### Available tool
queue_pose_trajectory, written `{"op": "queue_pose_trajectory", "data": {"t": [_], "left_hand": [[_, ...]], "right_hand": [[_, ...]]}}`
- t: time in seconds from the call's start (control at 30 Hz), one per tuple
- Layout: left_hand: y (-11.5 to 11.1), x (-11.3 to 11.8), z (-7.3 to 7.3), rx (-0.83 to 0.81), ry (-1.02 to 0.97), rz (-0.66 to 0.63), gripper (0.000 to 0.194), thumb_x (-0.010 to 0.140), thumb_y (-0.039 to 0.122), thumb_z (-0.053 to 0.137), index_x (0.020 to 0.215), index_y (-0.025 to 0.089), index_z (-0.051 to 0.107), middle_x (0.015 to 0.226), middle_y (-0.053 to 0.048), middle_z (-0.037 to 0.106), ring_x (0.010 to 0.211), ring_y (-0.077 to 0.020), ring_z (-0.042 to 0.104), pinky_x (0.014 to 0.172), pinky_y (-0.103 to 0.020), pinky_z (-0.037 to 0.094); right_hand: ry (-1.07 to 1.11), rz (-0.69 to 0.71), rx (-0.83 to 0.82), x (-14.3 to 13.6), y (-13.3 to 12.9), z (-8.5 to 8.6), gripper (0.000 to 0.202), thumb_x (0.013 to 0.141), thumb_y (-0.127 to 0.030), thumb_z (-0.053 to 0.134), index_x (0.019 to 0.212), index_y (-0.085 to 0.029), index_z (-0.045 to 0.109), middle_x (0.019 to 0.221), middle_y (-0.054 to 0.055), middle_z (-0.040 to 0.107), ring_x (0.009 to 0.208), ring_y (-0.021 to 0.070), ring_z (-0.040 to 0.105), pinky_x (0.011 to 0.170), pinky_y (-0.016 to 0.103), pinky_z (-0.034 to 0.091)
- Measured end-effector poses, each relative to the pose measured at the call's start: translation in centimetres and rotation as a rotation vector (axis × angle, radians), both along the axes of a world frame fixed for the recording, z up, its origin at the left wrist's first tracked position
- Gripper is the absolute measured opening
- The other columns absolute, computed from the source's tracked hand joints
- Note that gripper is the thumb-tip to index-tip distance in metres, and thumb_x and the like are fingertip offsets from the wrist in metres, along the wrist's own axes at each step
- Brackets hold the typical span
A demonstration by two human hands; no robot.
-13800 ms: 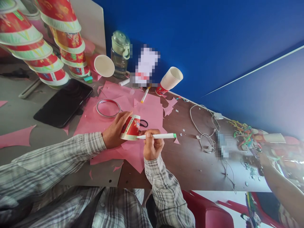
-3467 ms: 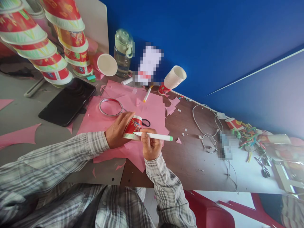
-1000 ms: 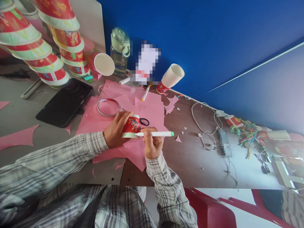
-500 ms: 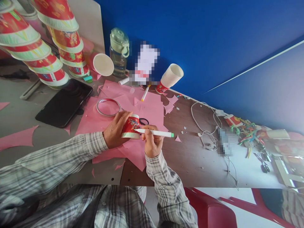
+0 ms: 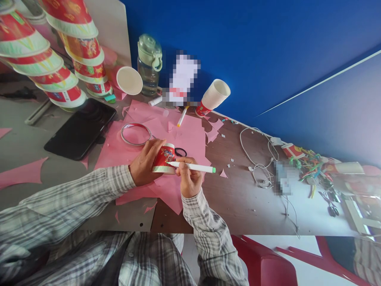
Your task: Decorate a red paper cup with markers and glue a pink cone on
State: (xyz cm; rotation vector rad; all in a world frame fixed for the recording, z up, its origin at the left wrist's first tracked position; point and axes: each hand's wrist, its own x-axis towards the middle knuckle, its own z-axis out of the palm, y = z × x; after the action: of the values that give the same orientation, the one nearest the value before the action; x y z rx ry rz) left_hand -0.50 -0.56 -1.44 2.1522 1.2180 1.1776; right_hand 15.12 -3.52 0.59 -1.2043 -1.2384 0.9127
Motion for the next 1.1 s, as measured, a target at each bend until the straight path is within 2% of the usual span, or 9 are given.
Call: {"op": "queue_pose_trajectory", "data": {"t": [0.2, 0.43, 0.6, 0.77, 1.1], "left_hand": [[0.01, 0.01, -0.16, 0.02, -0.009, -0.002, 0.069, 0.071, 0.033, 0.056, 0.127, 0.012, 0.023, 0.12, -0.018, 0.042, 0.111, -0.0285, 0.041, 0.093, -0.051, 0.041], [0.04, 0.0, -0.05, 0.001, 0.0, -0.007, 0.072, 0.07, 0.04, 0.057, 0.127, 0.01, 0.023, 0.119, -0.019, 0.042, 0.11, -0.0284, 0.041, 0.093, -0.05, 0.041], [0.04, -0.02, -0.1, 0.011, 0.0, -0.008, 0.073, 0.069, 0.035, 0.059, 0.127, 0.012, 0.021, 0.119, -0.019, 0.043, 0.11, -0.0296, 0.041, 0.091, -0.052, 0.041], [0.05, -0.02, -0.19, 0.034, -0.003, -0.002, 0.074, 0.069, 0.035, 0.06, 0.128, 0.014, 0.02, 0.119, -0.019, 0.043, 0.11, -0.0303, 0.042, 0.09, -0.053, 0.043], [0.05, -0.01, -0.16, 0.008, 0.003, -0.006, 0.072, 0.07, 0.039, 0.057, 0.127, 0.01, 0.023, 0.118, -0.02, 0.042, 0.11, -0.0293, 0.041, 0.092, -0.051, 0.041]], "right_hand": [[-0.028, 0.002, 0.033, -0.18, 0.23, 0.04, 0.022, 0.082, -0.038, 0.052, 0.085, -0.018, 0.062, 0.049, -0.005, 0.051, 0.044, 0.0117, 0.047, 0.044, 0.025, 0.039], [-0.07, -0.046, 0.026, -0.21, 0.5, 0.06, 0.023, 0.081, -0.038, 0.053, 0.089, -0.017, 0.06, 0.054, -0.004, 0.054, 0.047, 0.0125, 0.052, 0.047, 0.026, 0.043], [-0.036, -0.011, 0.03, -0.13, 0.12, 0.12, 0.02, 0.081, -0.036, 0.052, 0.082, -0.018, 0.061, 0.05, -0.005, 0.05, 0.044, 0.0117, 0.047, 0.045, 0.026, 0.04], [-0.025, 0.023, 0.023, -0.15, -0.21, 0.07, 0.018, 0.08, -0.035, 0.053, 0.084, -0.019, 0.062, 0.052, -0.004, 0.053, 0.046, 0.0122, 0.049, 0.045, 0.026, 0.039], [-0.063, -0.042, 0.035, -0.37, 0.49, 0.08, 0.021, 0.081, -0.035, 0.054, 0.088, -0.017, 0.061, 0.054, -0.004, 0.054, 0.048, 0.012, 0.051, 0.047, 0.026, 0.044]]}}
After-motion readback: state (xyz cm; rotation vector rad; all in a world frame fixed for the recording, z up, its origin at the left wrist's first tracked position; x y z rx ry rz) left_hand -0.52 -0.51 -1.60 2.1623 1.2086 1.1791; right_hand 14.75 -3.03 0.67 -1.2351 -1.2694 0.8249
